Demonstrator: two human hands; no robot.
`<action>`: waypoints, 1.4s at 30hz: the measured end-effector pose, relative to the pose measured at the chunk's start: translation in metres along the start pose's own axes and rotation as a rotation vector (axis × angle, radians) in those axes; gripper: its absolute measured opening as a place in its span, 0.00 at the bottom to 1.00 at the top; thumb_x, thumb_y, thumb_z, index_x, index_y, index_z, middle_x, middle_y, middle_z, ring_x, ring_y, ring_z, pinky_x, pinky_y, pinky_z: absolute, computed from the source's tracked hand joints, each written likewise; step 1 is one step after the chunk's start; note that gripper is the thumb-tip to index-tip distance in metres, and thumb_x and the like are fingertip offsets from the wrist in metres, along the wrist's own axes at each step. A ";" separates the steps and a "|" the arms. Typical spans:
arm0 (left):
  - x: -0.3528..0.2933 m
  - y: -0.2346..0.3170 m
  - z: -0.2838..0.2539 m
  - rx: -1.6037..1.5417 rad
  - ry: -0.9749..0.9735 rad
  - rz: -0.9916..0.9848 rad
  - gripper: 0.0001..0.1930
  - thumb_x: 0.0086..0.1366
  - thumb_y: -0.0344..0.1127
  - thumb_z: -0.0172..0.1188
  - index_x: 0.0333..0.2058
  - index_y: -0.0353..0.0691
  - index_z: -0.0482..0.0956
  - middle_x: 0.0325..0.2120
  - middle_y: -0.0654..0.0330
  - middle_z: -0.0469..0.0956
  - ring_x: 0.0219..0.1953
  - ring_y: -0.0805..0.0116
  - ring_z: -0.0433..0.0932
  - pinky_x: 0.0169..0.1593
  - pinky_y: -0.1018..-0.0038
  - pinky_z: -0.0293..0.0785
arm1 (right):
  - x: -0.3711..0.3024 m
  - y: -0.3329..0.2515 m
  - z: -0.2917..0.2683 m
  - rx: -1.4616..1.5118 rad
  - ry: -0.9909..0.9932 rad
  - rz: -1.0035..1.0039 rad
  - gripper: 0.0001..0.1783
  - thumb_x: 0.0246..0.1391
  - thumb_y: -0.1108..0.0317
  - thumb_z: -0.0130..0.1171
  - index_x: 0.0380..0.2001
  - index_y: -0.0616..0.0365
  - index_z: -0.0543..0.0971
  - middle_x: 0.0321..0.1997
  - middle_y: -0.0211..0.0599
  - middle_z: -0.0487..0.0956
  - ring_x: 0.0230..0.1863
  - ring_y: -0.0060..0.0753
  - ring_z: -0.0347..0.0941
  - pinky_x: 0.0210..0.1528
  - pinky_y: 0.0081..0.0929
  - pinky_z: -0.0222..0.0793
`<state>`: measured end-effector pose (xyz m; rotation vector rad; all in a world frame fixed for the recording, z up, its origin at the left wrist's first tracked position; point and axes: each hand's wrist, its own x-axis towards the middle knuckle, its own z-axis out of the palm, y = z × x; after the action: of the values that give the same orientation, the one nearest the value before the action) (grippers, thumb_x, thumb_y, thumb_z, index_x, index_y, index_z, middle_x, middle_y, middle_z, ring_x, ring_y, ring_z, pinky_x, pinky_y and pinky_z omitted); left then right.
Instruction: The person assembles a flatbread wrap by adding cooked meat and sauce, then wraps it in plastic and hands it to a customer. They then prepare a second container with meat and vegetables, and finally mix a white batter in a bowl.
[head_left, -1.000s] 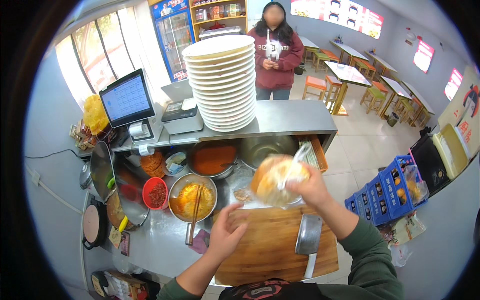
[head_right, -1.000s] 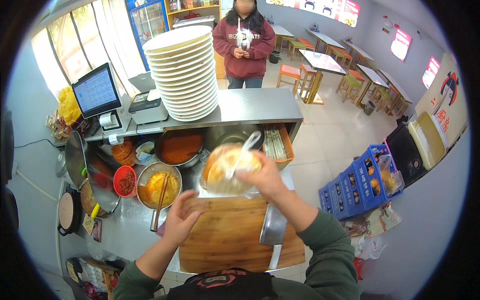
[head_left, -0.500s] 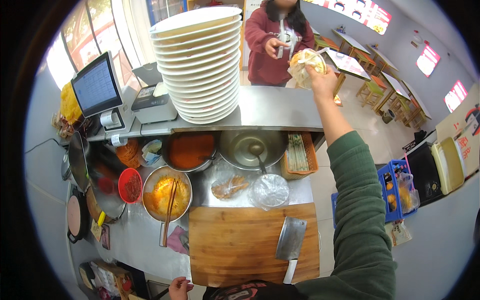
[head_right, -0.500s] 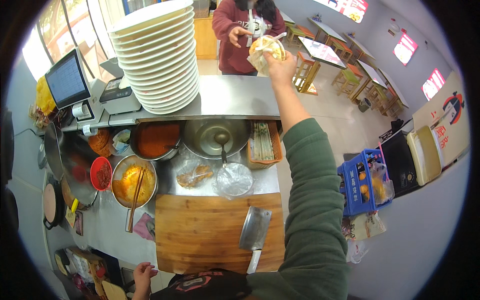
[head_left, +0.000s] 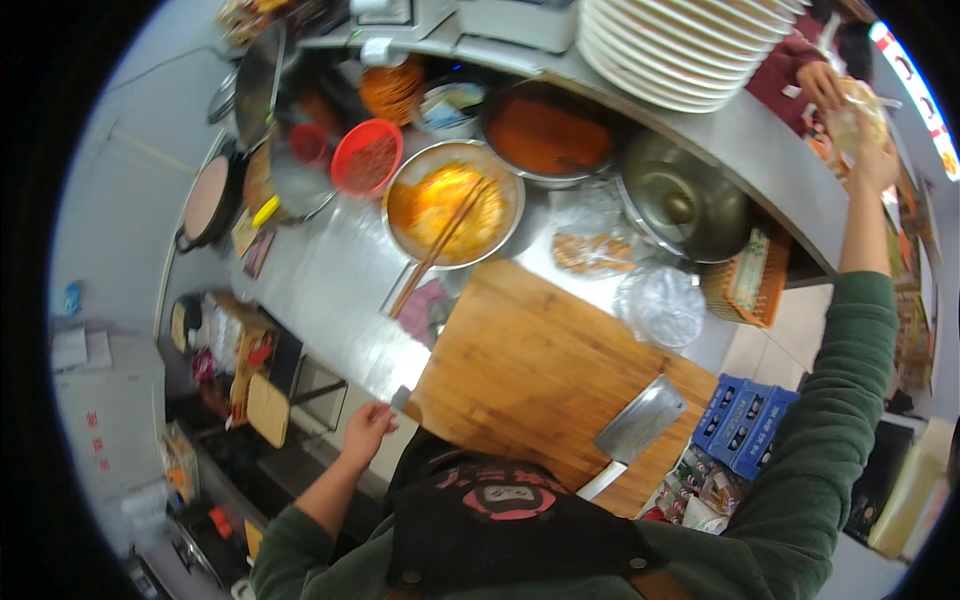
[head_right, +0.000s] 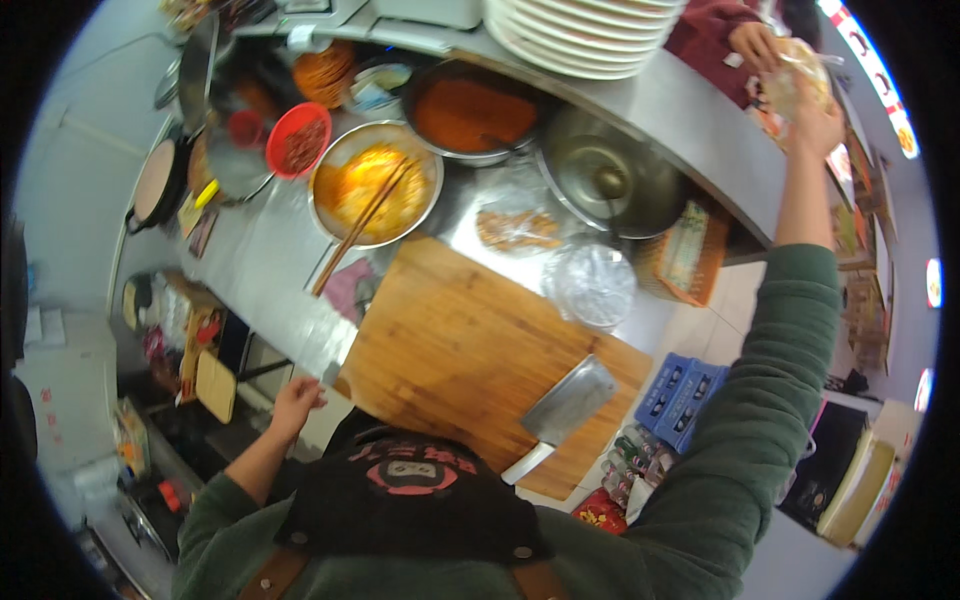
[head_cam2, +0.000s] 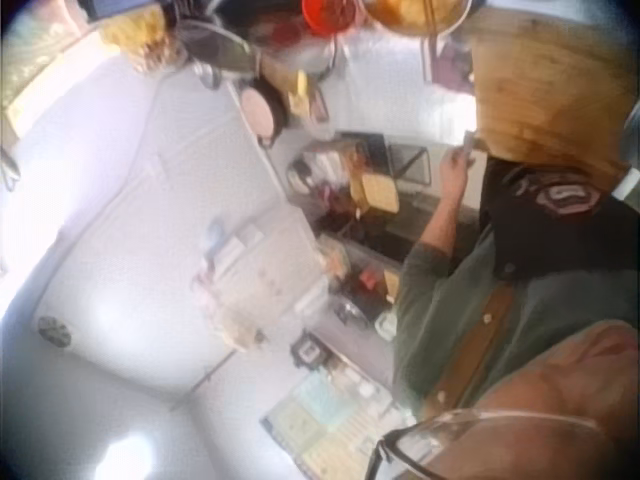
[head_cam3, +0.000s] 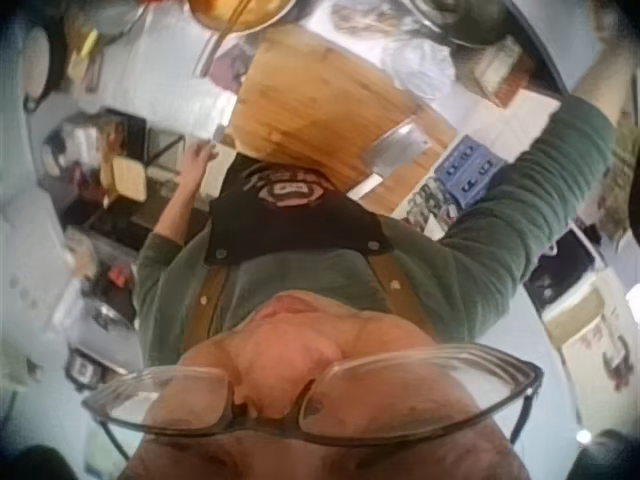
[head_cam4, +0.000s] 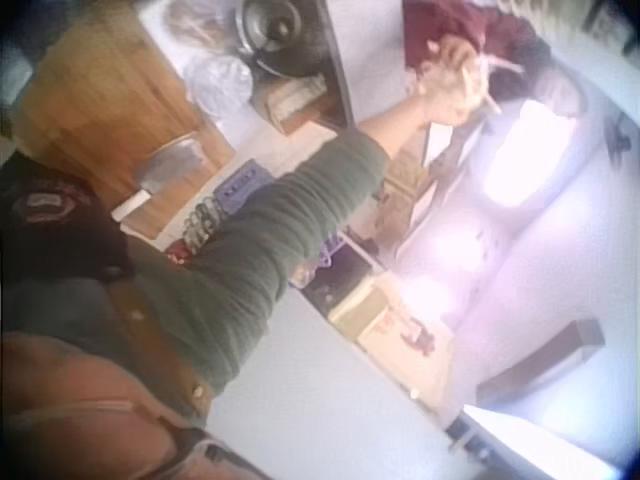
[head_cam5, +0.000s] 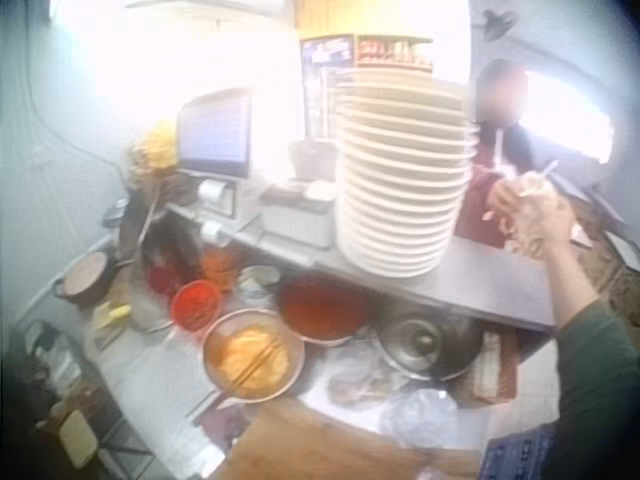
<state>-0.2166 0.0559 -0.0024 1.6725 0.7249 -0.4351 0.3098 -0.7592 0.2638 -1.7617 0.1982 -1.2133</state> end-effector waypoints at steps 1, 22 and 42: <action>0.008 0.006 -0.002 0.067 0.010 0.020 0.14 0.70 0.31 0.59 0.50 0.30 0.75 0.37 0.55 0.82 0.34 0.68 0.83 0.40 0.75 0.80 | 0.001 -0.002 0.004 0.050 -0.050 0.016 0.33 0.40 0.56 0.83 0.43 0.69 0.82 0.42 0.41 0.85 0.40 0.30 0.82 0.44 0.27 0.78; 0.026 0.110 0.120 0.551 -0.214 0.601 0.15 0.70 0.27 0.51 0.53 0.34 0.74 0.37 0.51 0.82 0.39 0.62 0.82 0.46 0.67 0.77 | -0.666 -0.225 -0.031 0.489 -1.101 0.861 0.30 0.63 0.71 0.59 0.67 0.59 0.65 0.63 0.43 0.73 0.63 0.33 0.70 0.61 0.31 0.70; 0.040 0.031 0.071 0.936 -0.207 0.748 0.38 0.57 0.28 0.67 0.67 0.37 0.63 0.71 0.40 0.51 0.72 0.41 0.54 0.72 0.57 0.54 | -0.712 -0.152 0.081 -0.290 -1.056 -0.150 0.32 0.46 0.85 0.53 0.58 0.60 0.75 0.66 0.55 0.70 0.70 0.55 0.62 0.73 0.47 0.56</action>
<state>-0.1596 -0.0071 -0.0217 2.5438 -0.3696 -0.4117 -0.0319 -0.2089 -0.0782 -2.4648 -0.4032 -0.2211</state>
